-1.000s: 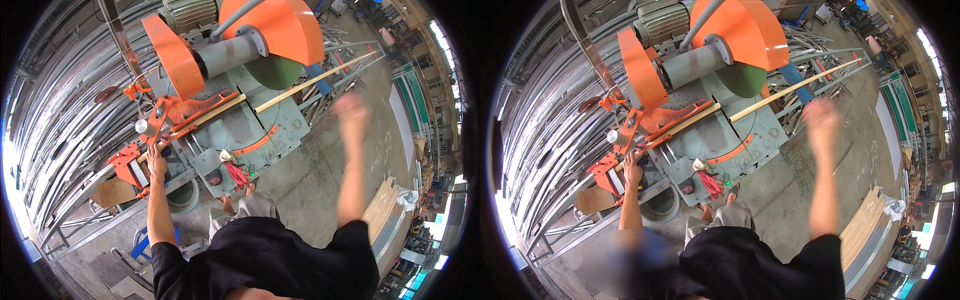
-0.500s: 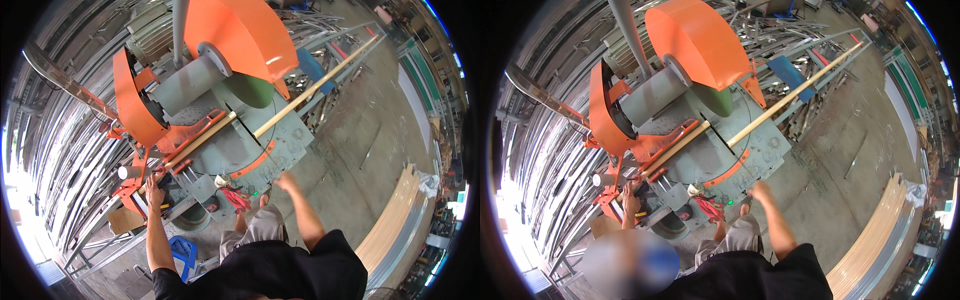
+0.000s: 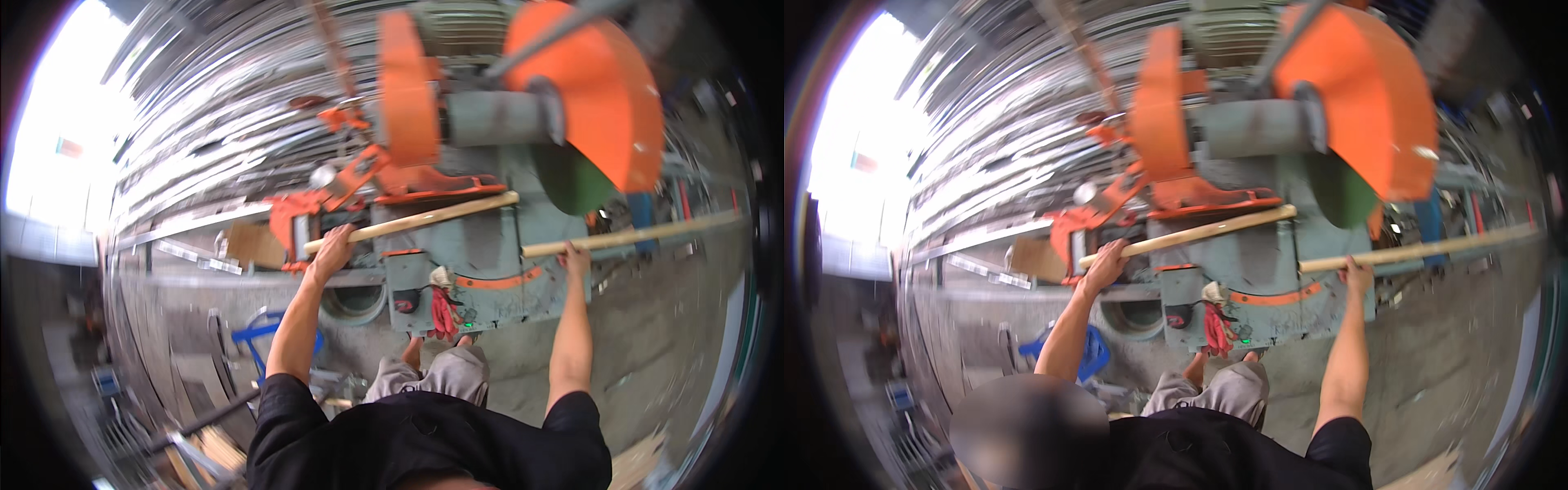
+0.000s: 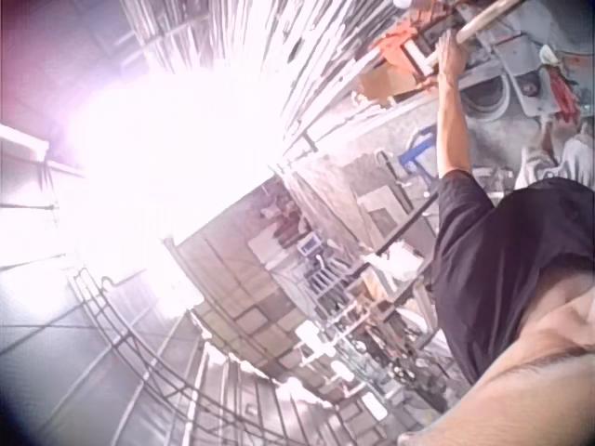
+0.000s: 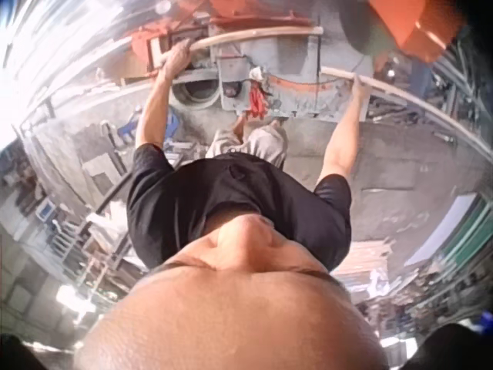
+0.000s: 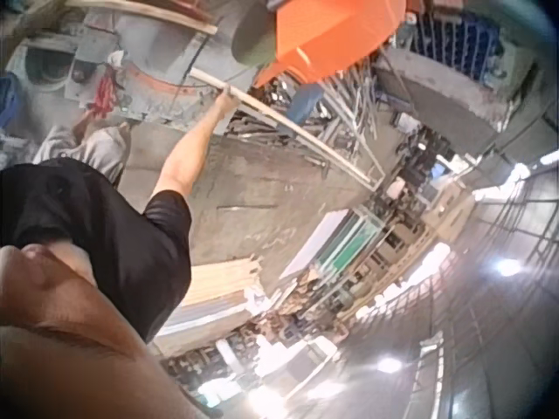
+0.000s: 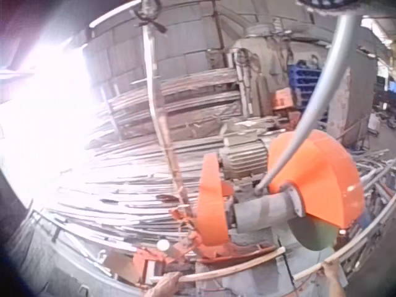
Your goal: The person picks up a metal tube, places it on a circular cold saw, and measures it using a tape measure. They proceed to cut the tube into several shorter segments and then place the cut pieces onto a metal frame.
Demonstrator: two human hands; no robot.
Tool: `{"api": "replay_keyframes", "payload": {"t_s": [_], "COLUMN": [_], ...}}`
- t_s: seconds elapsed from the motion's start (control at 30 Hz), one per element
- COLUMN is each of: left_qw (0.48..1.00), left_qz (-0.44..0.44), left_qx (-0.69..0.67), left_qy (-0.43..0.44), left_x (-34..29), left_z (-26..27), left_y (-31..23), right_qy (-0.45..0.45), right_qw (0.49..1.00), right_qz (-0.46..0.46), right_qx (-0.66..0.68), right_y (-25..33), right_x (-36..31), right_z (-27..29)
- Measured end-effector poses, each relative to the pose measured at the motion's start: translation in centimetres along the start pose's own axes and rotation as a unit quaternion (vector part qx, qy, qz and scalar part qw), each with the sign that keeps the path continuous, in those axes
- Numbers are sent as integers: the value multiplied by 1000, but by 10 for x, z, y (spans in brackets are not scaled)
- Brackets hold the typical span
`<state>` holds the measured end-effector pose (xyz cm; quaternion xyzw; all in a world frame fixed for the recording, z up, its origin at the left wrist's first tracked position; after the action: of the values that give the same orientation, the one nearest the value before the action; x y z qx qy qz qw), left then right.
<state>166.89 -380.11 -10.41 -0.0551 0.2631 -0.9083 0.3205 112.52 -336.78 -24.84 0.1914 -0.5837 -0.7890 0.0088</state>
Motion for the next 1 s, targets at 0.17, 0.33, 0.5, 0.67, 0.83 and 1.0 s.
{"api": "replay_keyframes", "payload": {"t_s": [0.17, 0.33, 0.5, 0.67, 0.83, 1.0], "left_qw": [994, 933, 784, 576, 385, 353], "left_qz": [89, 324, 565, 734, 785, 709], "left_qx": [-26, -81, -150, -238, -312, -332], "left_qy": [-55, -134, -208, -269, -371, -513], "left_x": [-108, -357, -612, -730, -760, -747], "left_z": [43, 81, 1, -165, -330, -388], "left_y": [-20, -82, -224, -366, -383, -184], "right_qy": [32, 60, 127, 162, 177, 133], "right_qw": [994, 979, 956, 938, 936, 963], "right_qz": [-104, -178, -237, -278, -299, -222], "right_qx": [-6, -73, -114, -131, -56, -76], "right_y": [-10, -12, -20, -29, -31, -14], "right_x": [-1, 15, 44, 75, 77, 55], "right_z": [14, 16, 20, 10, 18, 50]}}
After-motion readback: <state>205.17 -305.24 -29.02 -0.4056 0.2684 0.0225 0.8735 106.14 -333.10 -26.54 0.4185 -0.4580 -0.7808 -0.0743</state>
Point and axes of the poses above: each hand's wrist, its own x-axis towards the middle knuckle, its own z-axis out of the back of the hand, y = z × x, the point moved 5 cm from there along x, towards the middle knuckle, and after that the axes turned 2 degrees about -x, right-handed, at the moved point
